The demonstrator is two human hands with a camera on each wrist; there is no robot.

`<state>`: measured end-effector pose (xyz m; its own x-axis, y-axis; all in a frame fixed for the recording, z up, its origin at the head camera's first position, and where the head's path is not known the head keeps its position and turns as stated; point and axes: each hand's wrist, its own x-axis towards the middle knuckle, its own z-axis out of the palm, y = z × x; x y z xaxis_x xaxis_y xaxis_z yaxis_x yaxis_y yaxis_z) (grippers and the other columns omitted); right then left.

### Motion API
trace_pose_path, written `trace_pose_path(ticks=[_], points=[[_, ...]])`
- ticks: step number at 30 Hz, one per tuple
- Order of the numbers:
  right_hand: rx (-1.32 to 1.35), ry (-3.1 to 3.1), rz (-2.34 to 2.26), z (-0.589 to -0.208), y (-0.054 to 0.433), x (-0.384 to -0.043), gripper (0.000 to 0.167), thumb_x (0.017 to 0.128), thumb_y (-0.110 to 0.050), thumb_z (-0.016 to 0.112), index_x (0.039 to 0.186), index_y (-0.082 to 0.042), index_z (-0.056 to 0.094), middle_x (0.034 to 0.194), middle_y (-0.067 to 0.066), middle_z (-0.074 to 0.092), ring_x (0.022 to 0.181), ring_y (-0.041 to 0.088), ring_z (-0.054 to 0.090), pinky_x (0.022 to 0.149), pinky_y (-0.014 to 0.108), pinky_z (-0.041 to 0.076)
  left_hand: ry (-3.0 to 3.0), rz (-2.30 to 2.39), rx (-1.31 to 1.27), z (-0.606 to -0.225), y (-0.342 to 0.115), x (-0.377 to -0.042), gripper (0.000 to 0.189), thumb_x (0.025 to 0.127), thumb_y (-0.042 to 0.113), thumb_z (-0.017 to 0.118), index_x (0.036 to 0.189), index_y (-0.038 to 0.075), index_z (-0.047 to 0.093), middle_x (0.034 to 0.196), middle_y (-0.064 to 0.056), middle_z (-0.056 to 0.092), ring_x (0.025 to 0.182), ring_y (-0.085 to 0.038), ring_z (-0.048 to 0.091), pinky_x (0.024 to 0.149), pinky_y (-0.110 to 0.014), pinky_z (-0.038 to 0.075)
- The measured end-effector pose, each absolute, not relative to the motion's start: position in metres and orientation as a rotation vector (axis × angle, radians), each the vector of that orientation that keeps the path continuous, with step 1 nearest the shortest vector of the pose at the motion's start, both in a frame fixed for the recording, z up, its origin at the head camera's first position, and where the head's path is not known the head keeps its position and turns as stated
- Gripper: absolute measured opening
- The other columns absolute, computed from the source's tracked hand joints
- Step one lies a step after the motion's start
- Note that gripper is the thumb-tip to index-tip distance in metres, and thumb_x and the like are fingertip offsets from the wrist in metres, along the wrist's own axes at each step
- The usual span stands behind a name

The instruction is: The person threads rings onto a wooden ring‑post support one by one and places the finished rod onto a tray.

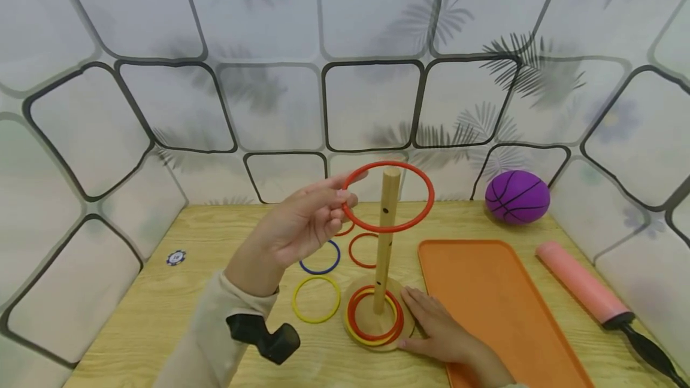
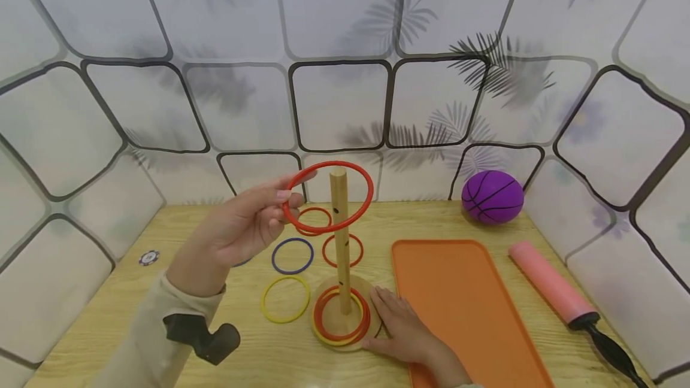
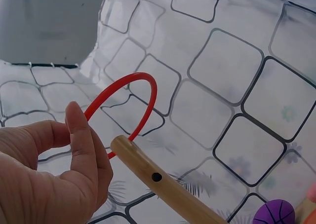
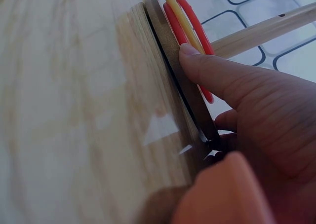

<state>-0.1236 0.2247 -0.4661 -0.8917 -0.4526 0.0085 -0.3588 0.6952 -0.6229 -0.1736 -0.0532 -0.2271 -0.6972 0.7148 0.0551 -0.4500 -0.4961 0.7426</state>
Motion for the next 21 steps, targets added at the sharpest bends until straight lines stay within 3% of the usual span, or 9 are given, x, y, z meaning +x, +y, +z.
trace_pose_path(ticks=[5,21], points=[[-0.665,2.753,-0.961,-0.466,0.225,-0.123,0.093,0.083,-0.052,0.066,0.147,0.002,0.026,0.151,0.024,0.023,0.138,0.042,0.019,0.105,0.062,0.007,0.931,2.192,0.464,-0.235,-0.053,-0.175,0.054,0.094,-0.003,0.039,0.145,0.002,0.021,0.085,-0.006,0.058,0.062,-0.006,0.062,0.06,-0.014,0.05],[-0.673,2.781,-0.914,-0.466,0.224,-0.124,0.092,0.084,-0.053,0.064,0.147,0.002,0.027,0.15,0.024,0.025,0.138,0.044,0.02,0.106,0.061,0.008,0.88,2.149,0.467,-0.28,-0.056,-0.179,0.058,0.097,-0.003,0.037,0.149,0.001,0.012,0.086,-0.003,0.06,0.063,-0.004,0.064,0.061,-0.012,0.05]])
